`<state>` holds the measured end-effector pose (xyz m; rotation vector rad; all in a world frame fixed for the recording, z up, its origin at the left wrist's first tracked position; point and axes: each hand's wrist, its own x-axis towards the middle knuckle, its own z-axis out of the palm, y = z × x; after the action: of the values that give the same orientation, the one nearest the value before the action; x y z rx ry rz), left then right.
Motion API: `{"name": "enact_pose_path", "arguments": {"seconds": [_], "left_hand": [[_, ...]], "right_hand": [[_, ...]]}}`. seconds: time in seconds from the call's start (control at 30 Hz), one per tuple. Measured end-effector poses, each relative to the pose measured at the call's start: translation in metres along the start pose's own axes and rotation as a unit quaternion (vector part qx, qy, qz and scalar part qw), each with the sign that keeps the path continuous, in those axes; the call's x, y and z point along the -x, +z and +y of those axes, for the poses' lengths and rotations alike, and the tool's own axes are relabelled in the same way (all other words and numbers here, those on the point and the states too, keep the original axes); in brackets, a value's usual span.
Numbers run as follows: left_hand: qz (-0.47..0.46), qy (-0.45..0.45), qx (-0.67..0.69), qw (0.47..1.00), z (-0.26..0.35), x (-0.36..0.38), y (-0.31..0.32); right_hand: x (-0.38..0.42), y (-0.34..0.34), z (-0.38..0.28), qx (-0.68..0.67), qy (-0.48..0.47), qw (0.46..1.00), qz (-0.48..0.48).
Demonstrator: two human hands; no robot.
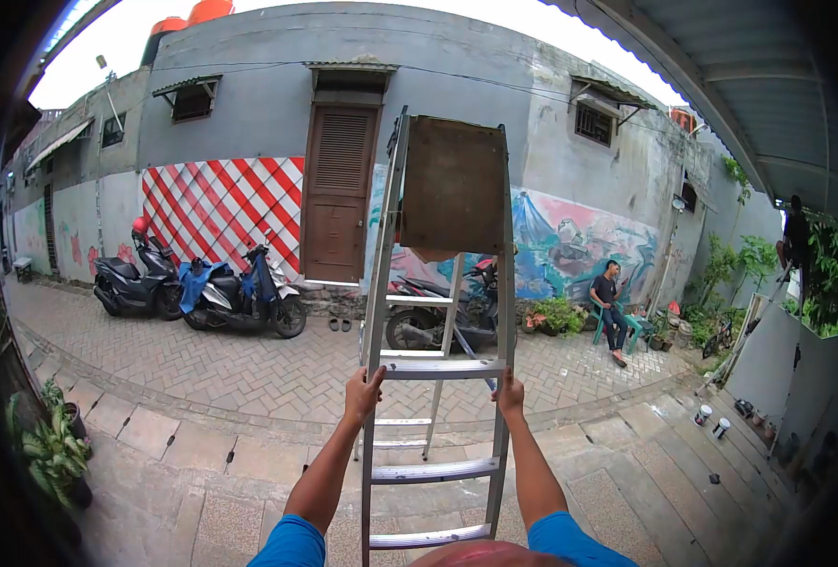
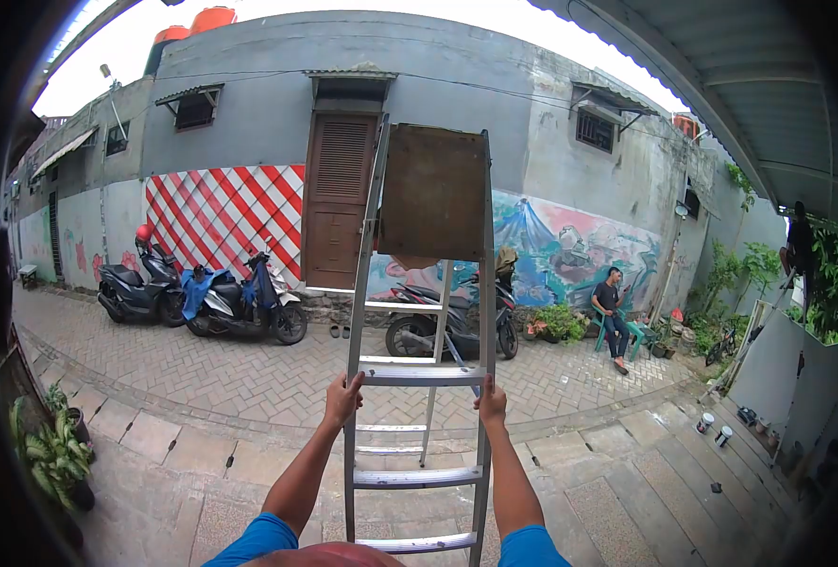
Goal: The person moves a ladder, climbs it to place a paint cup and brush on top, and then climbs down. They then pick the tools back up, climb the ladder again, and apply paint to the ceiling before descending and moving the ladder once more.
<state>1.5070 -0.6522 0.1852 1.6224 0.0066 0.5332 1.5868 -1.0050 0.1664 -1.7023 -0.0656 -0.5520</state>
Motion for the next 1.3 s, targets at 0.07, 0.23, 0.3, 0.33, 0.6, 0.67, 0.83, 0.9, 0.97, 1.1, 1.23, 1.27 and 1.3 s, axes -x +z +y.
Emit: {"name": "enact_pose_path", "arguments": {"seconds": [0.07, 0.23, 0.3, 0.33, 0.6, 0.67, 0.83, 0.9, 0.97, 1.1, 1.23, 1.27, 1.3], "left_hand": [[0.007, 0.002, 0.003, 1.0, 0.0, 0.003, 0.001], [0.032, 0.01, 0.007, 0.999, -0.011, 0.002, 0.008], [0.055, 0.035, 0.015, 0.998, -0.01, 0.005, 0.011], [0.061, 0.036, 0.014, 0.997, -0.009, 0.006, 0.011], [0.065, 0.052, 0.006, 0.997, -0.015, 0.001, 0.014], [0.063, 0.054, -0.002, 0.997, -0.029, -0.006, 0.016], [0.052, 0.036, 0.009, 0.998, -0.018, -0.006, 0.012], [0.022, 0.02, 0.001, 1.0, -0.003, -0.003, 0.004], [0.025, 0.023, -0.019, 0.999, 0.002, -0.003, -0.004], [0.047, 0.014, -0.012, 0.999, 0.013, -0.002, -0.022], [0.03, 0.018, -0.003, 0.999, 0.001, -0.013, -0.049], [0.031, 0.009, -0.012, 0.999, 0.008, -0.009, -0.062], [0.032, 0.006, -0.018, 0.999, 0.017, -0.009, -0.074]], "right_hand": [[0.0, 0.001, 0.004, -0.001, -0.002, 1.0, 0.0], [-0.001, 0.001, 0.006, 0.015, -0.015, 1.0, 0.015], [0.001, 0.001, 0.003, 0.027, -0.011, 0.999, 0.03], [0.003, 0.001, 0.001, 0.026, -0.012, 0.999, 0.033], [0.001, 0.002, 0.0, 0.026, -0.016, 0.999, 0.04], [-0.002, 0.002, 0.004, 0.029, -0.012, 0.999, 0.039], [-0.004, 0.003, -0.002, 0.042, 0.0, 0.998, 0.047], [-0.003, 0.004, 0.0, 0.044, -0.005, 0.997, 0.057], [0.006, 0.008, -0.008, 0.042, -0.01, 0.997, 0.062], [0.016, 0.02, -0.02, 0.053, -0.004, 0.996, 0.069], [0.034, 0.033, -0.046, 0.074, 0.022, 0.996, 0.05], [0.039, 0.041, -0.049, 0.076, 0.021, 0.995, 0.053], [0.045, 0.05, -0.056, 0.077, 0.014, 0.995, 0.057]]}}
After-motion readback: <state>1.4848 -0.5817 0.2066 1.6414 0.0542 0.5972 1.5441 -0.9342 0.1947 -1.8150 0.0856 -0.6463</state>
